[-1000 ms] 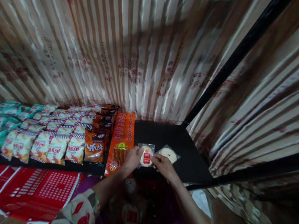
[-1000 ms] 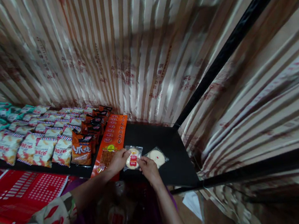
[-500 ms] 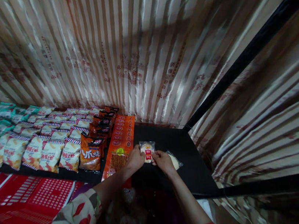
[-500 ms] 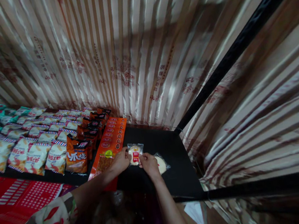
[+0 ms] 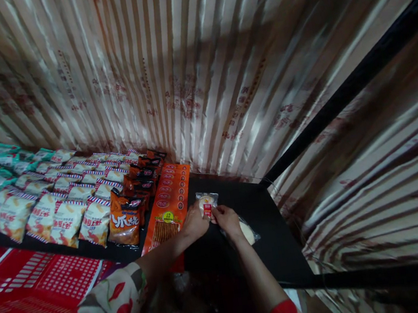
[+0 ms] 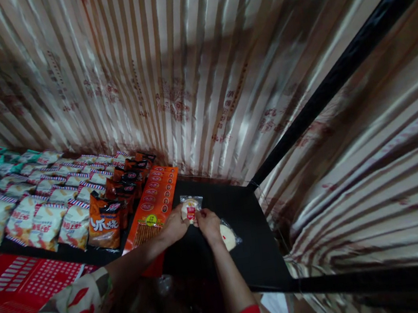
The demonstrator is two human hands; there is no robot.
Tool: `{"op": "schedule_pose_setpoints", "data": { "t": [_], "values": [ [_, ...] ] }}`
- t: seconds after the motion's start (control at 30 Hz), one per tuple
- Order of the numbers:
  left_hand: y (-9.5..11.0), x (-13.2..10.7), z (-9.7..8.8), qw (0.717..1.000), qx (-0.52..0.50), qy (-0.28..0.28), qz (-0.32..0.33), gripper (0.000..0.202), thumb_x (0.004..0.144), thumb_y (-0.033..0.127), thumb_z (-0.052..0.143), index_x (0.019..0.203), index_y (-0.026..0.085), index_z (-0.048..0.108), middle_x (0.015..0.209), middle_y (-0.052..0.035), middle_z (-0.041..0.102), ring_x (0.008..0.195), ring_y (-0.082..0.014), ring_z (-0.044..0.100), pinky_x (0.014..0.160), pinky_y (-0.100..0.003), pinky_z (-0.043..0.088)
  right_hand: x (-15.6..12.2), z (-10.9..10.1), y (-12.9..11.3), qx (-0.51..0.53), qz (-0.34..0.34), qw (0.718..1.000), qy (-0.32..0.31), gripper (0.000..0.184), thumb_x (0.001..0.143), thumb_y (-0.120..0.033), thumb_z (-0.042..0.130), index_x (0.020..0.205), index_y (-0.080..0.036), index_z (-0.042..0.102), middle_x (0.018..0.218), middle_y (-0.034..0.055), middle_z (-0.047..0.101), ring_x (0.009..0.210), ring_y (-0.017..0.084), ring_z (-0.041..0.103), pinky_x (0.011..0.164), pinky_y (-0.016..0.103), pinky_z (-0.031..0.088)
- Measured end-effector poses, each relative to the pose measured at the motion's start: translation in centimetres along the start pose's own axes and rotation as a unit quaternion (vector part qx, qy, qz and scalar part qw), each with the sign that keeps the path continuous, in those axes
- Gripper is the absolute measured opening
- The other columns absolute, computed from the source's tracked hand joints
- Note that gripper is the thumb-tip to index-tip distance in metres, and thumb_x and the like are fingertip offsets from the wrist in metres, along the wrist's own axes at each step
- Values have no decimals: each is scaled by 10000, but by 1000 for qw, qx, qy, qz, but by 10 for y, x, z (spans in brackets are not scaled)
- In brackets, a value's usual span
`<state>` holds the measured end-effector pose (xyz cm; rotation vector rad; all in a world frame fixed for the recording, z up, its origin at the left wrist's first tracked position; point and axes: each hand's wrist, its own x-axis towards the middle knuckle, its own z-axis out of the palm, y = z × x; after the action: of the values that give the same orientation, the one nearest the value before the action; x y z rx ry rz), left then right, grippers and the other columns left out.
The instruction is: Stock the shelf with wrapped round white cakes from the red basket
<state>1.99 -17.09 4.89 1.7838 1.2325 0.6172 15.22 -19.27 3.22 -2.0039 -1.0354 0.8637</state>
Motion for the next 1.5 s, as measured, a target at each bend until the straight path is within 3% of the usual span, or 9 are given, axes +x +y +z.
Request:
{"op": "schedule_pose_setpoints", "data": {
  "t": [0.27,0.5,0.77,1.03,1.17,1.33,1.5],
  "values": [
    [2,11,9,999,48,20,5,429,758,152,481,1182,99,518,1232,-175,538,1170,-271,491,1020,-354,373,15,1,-9,-124,-41,990,54,244,789,-379,524,786,-195,684,815,79,709,824,229,659,729,282,453],
    [6,15,12,998,62,-1,-6,562,745,150,477,1291,34,412,1390,-197,381,1333,-297,285,1121,-385,232,33,7,-11,-139,-52,987,62,281,808,-385,486,781,-194,690,801,74,709,809,223,656,703,272,445],
    [0,29,15,995,97,-4,-4,622,741,122,478,1341,28,347,1445,-184,313,1359,-280,238,1144,-358,184,49,14,-16,-98,-51,991,79,251,817,-360,500,778,-194,684,668,47,699,672,173,655,634,233,445],
    [11,43,10,989,138,-5,-57,609,785,119,392,1375,4,288,1468,-160,277,1378,-233,193,1145,-298,159,65,21,-25,-129,-70,983,111,240,822,-311,517,774,-159,696,705,56,705,669,156,645,592,209,419],
    [6,55,15,988,140,7,-65,633,792,137,393,1380,-43,243,1472,-206,234,1380,-238,184,1145,-304,160,72,23,-27,-145,-73,980,115,244,820,-319,519,791,-160,702,747,61,710,698,159,644,616,209,425],
    [-3,70,21,987,147,7,-64,627,805,141,376,1389,-31,226,1490,-202,168,1394,-243,113,1153,-346,133,83,25,-29,-154,-67,979,115,262,826,-330,511,828,-151,702,776,73,710,708,155,638,623,206,426],
    [-1,79,18,987,148,14,-54,627,789,128,400,1385,-1,257,1487,-183,205,1394,-231,124,1153,-337,137,93,26,-33,-157,-67,980,103,269,846,-303,487,868,-141,700,834,83,714,750,159,644,649,207,430]
  ]
}}
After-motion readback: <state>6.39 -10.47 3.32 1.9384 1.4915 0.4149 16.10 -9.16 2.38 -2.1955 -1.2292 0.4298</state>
